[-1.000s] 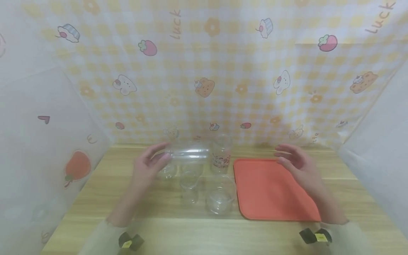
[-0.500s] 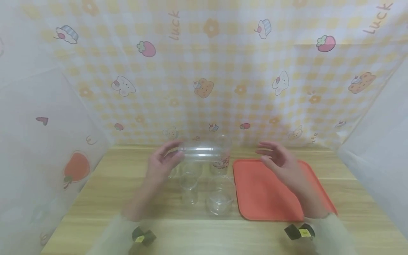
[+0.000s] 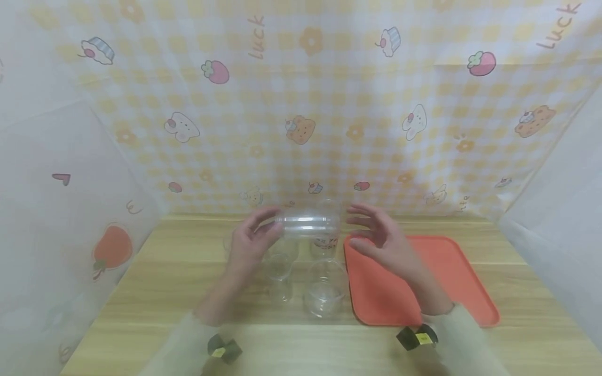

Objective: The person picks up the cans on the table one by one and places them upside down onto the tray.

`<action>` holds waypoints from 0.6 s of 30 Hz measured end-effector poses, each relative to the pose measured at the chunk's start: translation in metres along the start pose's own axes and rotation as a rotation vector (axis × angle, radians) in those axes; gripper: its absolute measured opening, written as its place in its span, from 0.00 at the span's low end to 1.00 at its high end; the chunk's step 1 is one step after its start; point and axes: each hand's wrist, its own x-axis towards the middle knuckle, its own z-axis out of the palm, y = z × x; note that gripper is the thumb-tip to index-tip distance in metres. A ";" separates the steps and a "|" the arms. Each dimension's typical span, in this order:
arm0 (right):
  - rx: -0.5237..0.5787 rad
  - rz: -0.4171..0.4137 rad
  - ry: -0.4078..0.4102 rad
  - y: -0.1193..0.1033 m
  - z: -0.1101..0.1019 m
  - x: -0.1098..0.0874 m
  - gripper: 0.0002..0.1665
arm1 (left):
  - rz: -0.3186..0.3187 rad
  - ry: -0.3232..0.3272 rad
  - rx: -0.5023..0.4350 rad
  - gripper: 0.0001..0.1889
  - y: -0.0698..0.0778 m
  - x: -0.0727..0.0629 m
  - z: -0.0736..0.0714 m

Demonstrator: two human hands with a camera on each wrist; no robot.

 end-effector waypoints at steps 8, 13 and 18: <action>-0.058 -0.044 0.004 -0.002 0.013 0.011 0.46 | 0.020 0.018 -0.032 0.24 0.002 -0.002 0.004; -0.047 -0.032 -0.004 -0.003 0.017 0.015 0.45 | -0.013 0.002 -0.056 0.24 0.007 -0.004 0.010; 0.013 -0.032 -0.016 -0.003 0.021 0.016 0.42 | -0.007 -0.003 -0.067 0.23 0.013 -0.005 0.014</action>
